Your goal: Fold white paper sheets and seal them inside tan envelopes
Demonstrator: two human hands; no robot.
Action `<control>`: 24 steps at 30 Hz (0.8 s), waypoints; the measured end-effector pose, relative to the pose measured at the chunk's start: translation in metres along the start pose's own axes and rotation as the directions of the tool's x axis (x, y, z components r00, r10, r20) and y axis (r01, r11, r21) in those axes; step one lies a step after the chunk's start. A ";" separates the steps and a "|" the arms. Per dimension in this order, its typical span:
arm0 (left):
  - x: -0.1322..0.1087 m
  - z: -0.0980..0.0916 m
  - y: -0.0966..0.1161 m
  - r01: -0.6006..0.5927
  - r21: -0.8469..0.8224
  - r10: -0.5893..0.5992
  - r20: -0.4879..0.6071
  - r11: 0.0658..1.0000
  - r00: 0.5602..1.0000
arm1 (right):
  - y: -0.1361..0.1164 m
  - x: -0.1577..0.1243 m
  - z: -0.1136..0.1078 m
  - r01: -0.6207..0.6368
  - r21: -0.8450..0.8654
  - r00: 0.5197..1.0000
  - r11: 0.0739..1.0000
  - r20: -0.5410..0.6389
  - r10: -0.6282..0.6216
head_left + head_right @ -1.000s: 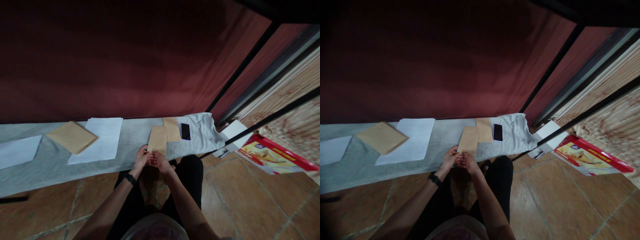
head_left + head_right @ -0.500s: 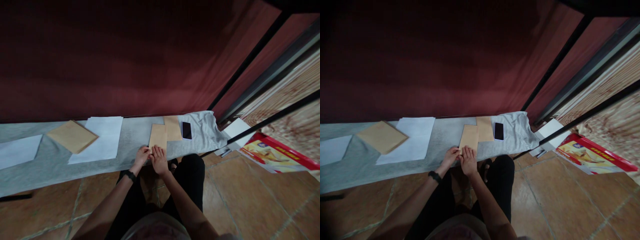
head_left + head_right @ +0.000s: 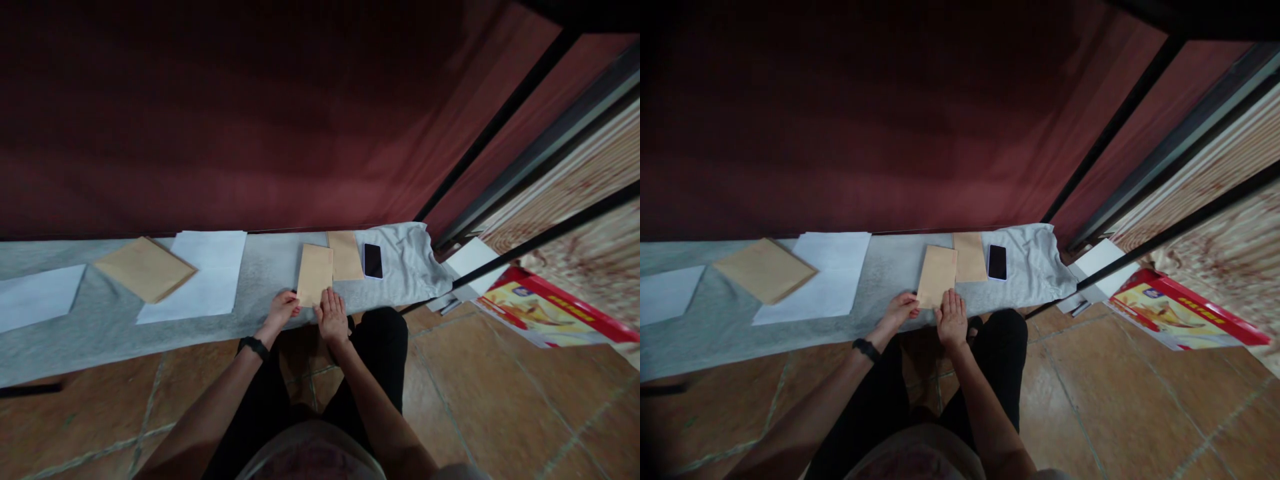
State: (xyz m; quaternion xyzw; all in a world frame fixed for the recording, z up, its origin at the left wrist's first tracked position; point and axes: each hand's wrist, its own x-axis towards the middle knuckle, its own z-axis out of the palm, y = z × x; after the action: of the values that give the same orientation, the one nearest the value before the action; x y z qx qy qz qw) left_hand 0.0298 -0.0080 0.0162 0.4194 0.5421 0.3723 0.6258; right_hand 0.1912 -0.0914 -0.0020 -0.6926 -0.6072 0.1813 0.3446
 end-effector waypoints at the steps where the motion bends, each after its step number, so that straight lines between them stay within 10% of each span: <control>1: -0.001 -0.001 0.000 -0.001 -0.011 0.001 0.010 1.000 1.000 | 0.001 0.000 -0.003 -0.006 0.007 1.000 1.000 -0.005 0.006; 9: -0.014 -0.022 0.000 -0.061 -0.123 0.063 0.012 0.991 0.998 | -0.001 0.005 -0.019 -0.179 0.332 0.979 0.926 -0.034 0.201; 15: -0.014 -0.021 0.002 -0.077 -0.161 0.087 0.053 0.984 0.995 | -0.034 0.015 -0.009 -0.385 0.798 0.898 0.464 0.209 0.386; 24: -0.017 -0.023 0.002 -0.117 -0.134 0.132 0.103 0.984 0.986 | -0.056 0.027 0.010 -0.455 0.858 0.827 0.239 0.308 0.470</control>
State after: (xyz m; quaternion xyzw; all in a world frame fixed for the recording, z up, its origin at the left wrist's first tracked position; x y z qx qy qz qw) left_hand 0.0045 -0.0205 0.0225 0.4319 0.4542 0.4205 0.6560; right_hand 0.1494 -0.0613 0.0342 -0.5375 -0.1737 0.5687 0.5979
